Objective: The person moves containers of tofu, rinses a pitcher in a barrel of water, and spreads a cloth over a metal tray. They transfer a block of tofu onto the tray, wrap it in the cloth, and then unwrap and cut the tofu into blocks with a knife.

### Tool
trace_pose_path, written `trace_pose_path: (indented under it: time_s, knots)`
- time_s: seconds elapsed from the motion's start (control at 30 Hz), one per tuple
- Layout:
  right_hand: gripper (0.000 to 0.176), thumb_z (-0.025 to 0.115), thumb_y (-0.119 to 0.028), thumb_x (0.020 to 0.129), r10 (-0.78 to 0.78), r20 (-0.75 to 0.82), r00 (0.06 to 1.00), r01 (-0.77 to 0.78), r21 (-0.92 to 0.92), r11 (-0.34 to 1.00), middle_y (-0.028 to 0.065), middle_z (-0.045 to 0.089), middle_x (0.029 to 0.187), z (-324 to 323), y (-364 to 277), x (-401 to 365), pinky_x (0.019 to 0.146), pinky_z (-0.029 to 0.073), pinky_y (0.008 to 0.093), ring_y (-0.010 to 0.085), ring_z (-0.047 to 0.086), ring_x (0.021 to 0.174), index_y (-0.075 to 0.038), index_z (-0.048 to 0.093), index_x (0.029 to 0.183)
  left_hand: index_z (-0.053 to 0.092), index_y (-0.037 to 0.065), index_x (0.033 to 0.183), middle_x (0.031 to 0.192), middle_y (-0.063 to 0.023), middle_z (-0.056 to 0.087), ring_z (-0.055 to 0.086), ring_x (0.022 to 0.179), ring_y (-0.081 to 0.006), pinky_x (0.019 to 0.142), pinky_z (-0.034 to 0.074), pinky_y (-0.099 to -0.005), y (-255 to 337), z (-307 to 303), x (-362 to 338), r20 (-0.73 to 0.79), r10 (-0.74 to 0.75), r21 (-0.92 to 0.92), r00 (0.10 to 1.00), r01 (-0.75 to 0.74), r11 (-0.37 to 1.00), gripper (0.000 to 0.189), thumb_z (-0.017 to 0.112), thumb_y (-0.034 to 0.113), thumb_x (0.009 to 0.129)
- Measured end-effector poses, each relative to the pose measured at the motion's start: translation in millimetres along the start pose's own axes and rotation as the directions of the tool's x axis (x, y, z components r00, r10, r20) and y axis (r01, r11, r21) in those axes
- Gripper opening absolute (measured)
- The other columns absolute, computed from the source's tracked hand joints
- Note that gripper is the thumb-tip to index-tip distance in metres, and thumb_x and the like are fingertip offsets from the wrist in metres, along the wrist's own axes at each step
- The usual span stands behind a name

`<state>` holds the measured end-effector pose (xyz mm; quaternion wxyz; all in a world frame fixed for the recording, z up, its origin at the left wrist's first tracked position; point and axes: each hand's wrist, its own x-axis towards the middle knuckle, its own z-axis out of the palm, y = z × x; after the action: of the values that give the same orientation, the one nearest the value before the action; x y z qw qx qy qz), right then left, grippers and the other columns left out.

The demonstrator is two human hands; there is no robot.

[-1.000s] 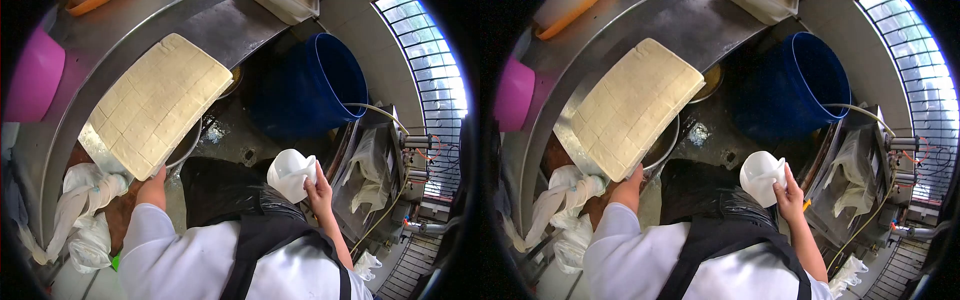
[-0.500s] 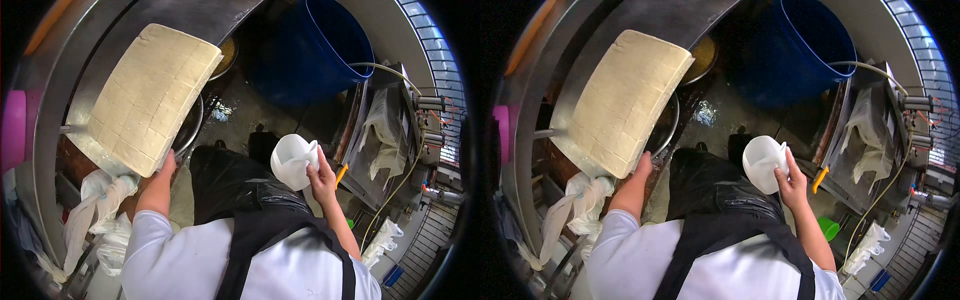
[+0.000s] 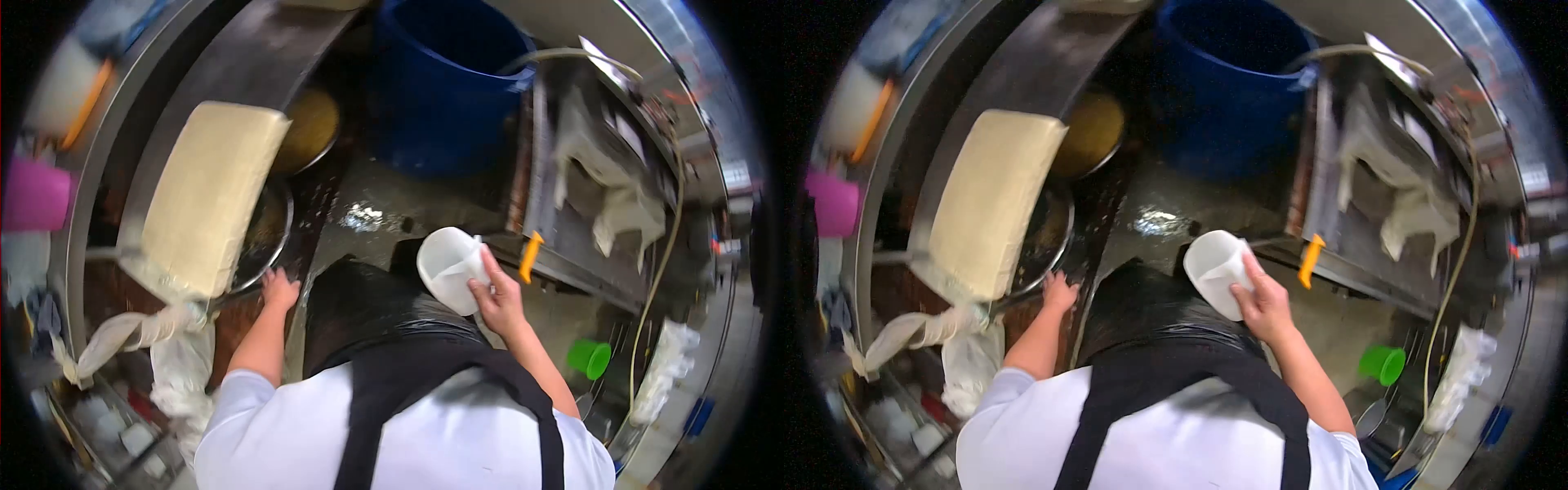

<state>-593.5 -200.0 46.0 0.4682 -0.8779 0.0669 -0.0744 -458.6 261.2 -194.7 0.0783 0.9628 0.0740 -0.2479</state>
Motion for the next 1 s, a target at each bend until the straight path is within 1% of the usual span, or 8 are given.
trace_pose_path:
  time_s: [0.07,0.13,0.2,0.33,0.5,0.67,0.87,1.0]
  knots:
    - [0.061,0.076,-0.019,0.095,-0.046,0.012,0.999,0.047,-0.147,0.988,0.0236,0.072,0.12,-31,8,-30,0.091,0.057,0.0405,0.0383,0.073,0.104,-0.006,0.055,0.151,0.066,0.001,0.129,0.129,-0.0257,0.068,0.065,0.124,-0.0381,0.102,0.052,-0.0488,11,25,2,0.011,0.146,-0.231,0.989,-0.14,0.963,0.05,0.073,0.034,0.093]
    - [0.06,0.074,-0.024,0.096,-0.218,-0.061,0.974,0.2,-0.215,0.956,0.0225,0.072,0.102,-58,13,-49,0.081,0.056,0.0455,0.0408,0.071,0.09,-0.008,0.055,0.15,0.071,-0.002,0.113,0.095,-0.0204,0.076,0.075,0.086,-0.0348,0.081,0.057,-0.045,32,49,12,0.152,0.18,-0.381,0.972,-0.11,0.918,0.042,0.073,0.035,0.094]
    - [0.057,0.067,-0.034,0.1,-0.148,-0.065,0.987,0.119,-0.323,0.939,0.0224,0.072,0.098,-92,20,-63,0.077,0.056,0.0499,0.0415,0.07,0.086,-0.009,0.054,0.149,0.071,-0.002,0.111,0.088,-0.0159,0.076,0.074,0.076,-0.0286,0.074,0.057,-0.0403,81,46,-19,0.004,0.231,-0.449,0.973,-0.205,0.87,0.04,0.071,0.035,0.097]
    - [0.053,0.059,-0.043,0.103,0.27,-0.017,0.963,-0.25,-0.439,0.863,0.0253,0.073,0.104,-168,52,-70,0.08,0.056,0.0545,0.0439,0.071,0.091,-0.017,0.054,0.149,0.071,-0.003,0.113,0.09,-0.0136,0.076,0.073,0.076,-0.0219,0.073,0.057,-0.0359,195,2,-88,0.023,0.4,-0.522,0.916,-0.33,0.787,0.036,0.07,0.031,0.099]
    - [0.047,0.057,-0.039,0.102,0.563,-0.354,0.747,-0.665,-0.407,0.626,0.0224,0.07,0.129,-295,160,-94,0.105,0.051,0.0498,0.0404,0.066,0.122,-0.012,0.062,0.141,0.069,-0.003,0.119,0.1,-0.0134,0.076,0.073,0.084,-0.0193,0.079,0.058,-0.0342,277,-27,-140,-0.097,0.607,-0.494,0.788,-0.568,0.658,0.035,0.069,0.026,0.1]
    - [0.056,0.058,-0.038,0.099,0.523,-0.765,0.377,-0.866,-0.09,0.492,0.0256,0.065,0.136,-401,181,-187,0.108,0.049,0.0485,0.0432,0.063,0.125,-0.01,0.058,0.147,0.07,-0.003,0.12,0.1,-0.0137,0.077,0.073,0.087,-0.019,0.08,0.058,-0.0337,301,-48,-173,-0.082,0.675,-0.455,0.733,-0.63,0.629,0.034,0.07,0.025,0.1]
    - [0.062,0.064,-0.041,0.099,0.18,-0.914,0.364,-0.703,-0.142,0.697,0.0232,0.067,0.132,-379,149,-252,0.101,0.053,0.0498,0.0442,0.067,0.117,-0.019,0.05,0.155,0.072,-0.001,0.118,0.098,-0.0149,0.076,0.074,0.084,-0.0195,0.077,0.058,-0.0341,318,-35,-154,-0.066,0.765,-0.414,0.64,-0.716,0.563,0.029,0.069,0.02,0.099]
    - [0.058,0.069,-0.037,0.098,0.149,-0.922,0.358,-0.595,-0.102,0.797,0.0231,0.068,0.13,-347,128,-246,0.099,0.055,0.0449,0.044,0.069,0.114,-0.017,0.056,0.151,0.072,0.0,0.113,0.089,-0.0143,0.073,0.072,0.076,-0.0187,0.071,0.057,-0.0337,359,-65,-186,0.014,0.742,-0.498,0.67,-0.639,0.586,0.021,0.065,0.015,0.099]
